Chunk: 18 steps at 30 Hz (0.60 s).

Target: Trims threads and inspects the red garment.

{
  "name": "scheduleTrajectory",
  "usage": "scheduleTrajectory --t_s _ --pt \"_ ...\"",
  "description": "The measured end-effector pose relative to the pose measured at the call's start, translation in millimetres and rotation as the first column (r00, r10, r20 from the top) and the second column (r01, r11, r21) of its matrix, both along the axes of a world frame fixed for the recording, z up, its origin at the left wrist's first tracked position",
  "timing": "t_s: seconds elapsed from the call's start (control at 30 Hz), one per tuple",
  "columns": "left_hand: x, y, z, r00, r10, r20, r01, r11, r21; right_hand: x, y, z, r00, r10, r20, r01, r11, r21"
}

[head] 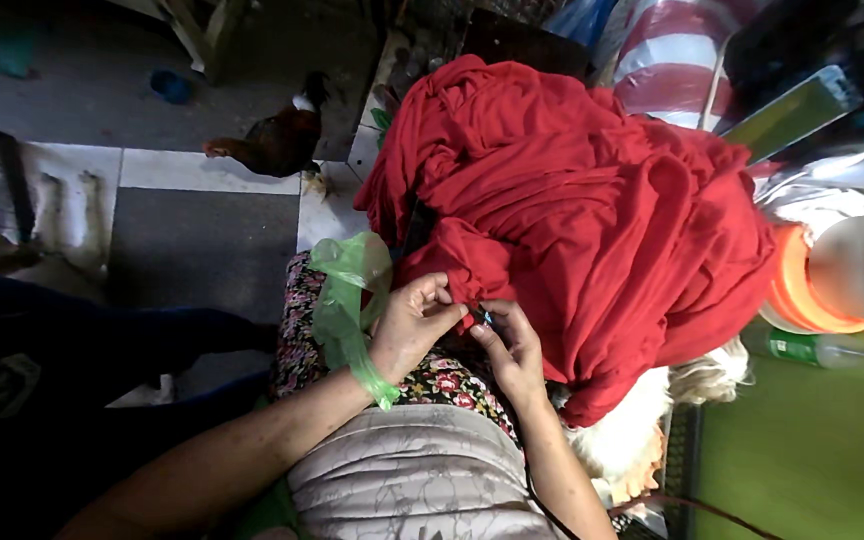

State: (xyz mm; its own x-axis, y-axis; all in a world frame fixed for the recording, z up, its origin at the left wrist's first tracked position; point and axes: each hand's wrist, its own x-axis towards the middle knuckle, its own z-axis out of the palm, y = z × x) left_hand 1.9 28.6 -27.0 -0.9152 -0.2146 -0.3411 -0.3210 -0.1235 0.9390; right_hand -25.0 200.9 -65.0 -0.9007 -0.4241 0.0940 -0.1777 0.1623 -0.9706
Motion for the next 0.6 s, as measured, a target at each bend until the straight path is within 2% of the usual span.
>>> scheduleTrajectory --t_s 0.37,0.53,0.6 --pt "1.1 0.1 0.4 1.0 -0.011 -0.009 0.011 1.0 0.009 1.0 -2.8 3.0 0.999 -0.01 0.052 0.011 1.0 -0.029" --pt "0.5 -0.8 -1.9 1.0 -0.012 -0.02 0.012 1.0 0.009 -2.7 -1.2 -1.1 0.953 -0.116 0.28 0.18 0.959 -0.217" --pt "0.2 -0.8 -3.9 1.0 0.0 -0.03 0.001 1.0 0.025 -3.8 0.6 -2.9 0.946 -0.12 0.303 0.207 0.939 -0.274"
